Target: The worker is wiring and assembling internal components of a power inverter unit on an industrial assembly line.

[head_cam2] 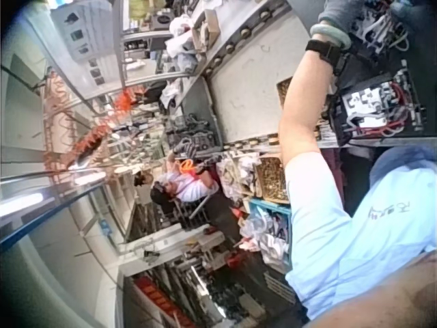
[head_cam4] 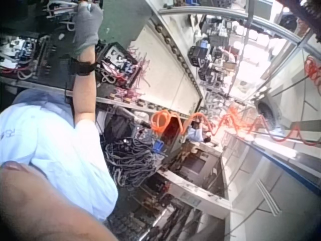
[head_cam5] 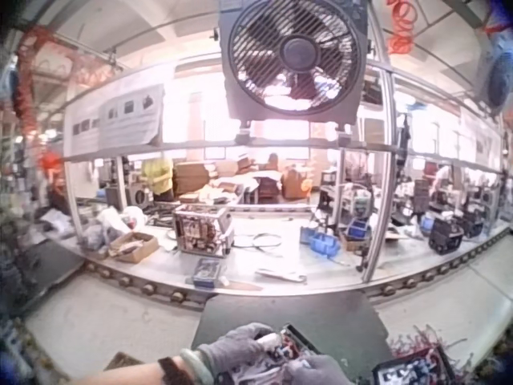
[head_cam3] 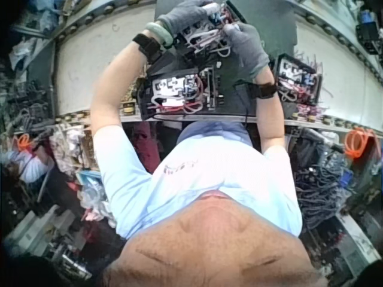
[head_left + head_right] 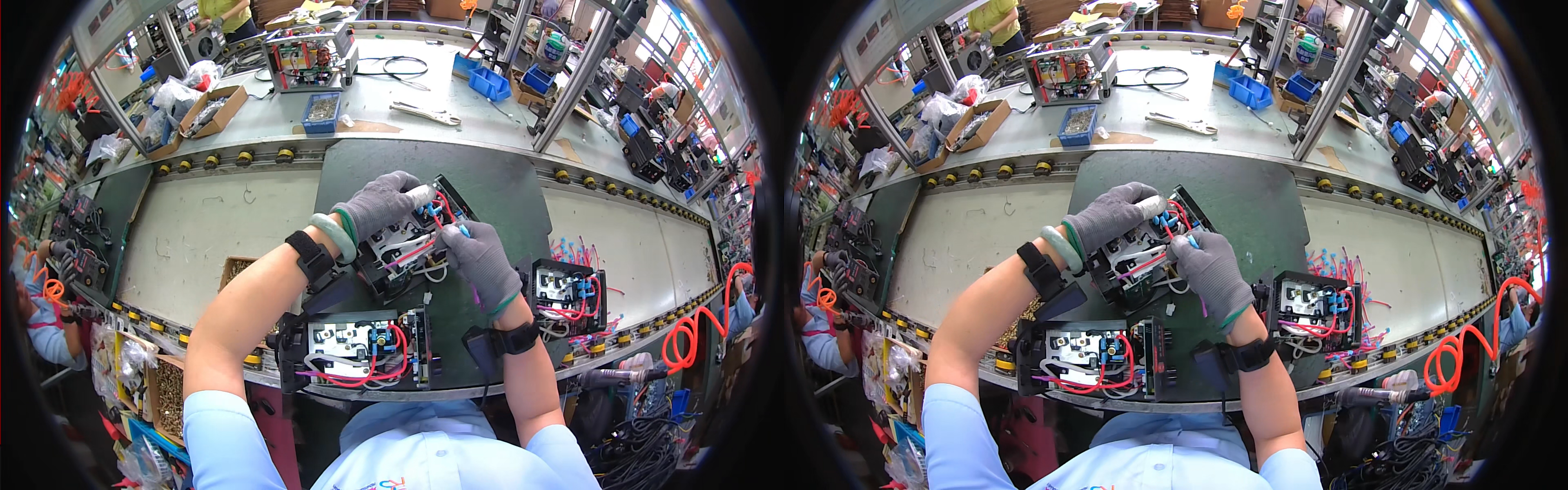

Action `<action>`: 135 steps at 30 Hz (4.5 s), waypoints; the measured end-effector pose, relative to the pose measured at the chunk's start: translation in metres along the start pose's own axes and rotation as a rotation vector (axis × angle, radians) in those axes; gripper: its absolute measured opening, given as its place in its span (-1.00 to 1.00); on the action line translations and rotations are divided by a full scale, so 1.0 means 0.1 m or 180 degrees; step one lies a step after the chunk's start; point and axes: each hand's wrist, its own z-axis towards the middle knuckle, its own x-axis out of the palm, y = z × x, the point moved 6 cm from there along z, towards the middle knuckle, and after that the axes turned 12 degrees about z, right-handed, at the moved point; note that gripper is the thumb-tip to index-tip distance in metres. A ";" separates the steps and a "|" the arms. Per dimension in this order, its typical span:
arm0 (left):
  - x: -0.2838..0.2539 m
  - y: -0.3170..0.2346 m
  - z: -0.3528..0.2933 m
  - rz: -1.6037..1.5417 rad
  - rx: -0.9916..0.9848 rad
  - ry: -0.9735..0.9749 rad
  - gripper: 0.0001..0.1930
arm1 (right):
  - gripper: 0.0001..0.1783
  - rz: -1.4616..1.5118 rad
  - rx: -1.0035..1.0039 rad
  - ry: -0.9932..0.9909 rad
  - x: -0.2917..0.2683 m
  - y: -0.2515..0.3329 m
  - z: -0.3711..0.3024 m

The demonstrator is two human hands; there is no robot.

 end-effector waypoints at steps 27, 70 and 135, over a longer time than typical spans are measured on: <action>0.10 -0.01 0.02 0.0589 -0.0206 0.0402 -0.22 | -0.73 0.0419 0.0216 0.0283 -0.02 -0.15 0.14; -0.06 0.08 -0.02 0.1343 0.0235 0.0141 -0.37 | -0.70 -0.4062 -0.1899 0.0203 0.26 0.25 -0.12; -0.52 0.52 -1.10 0.0907 -0.0125 0.0087 0.06 | -0.70 -0.1190 -0.2239 0.1361 0.90 0.76 -0.08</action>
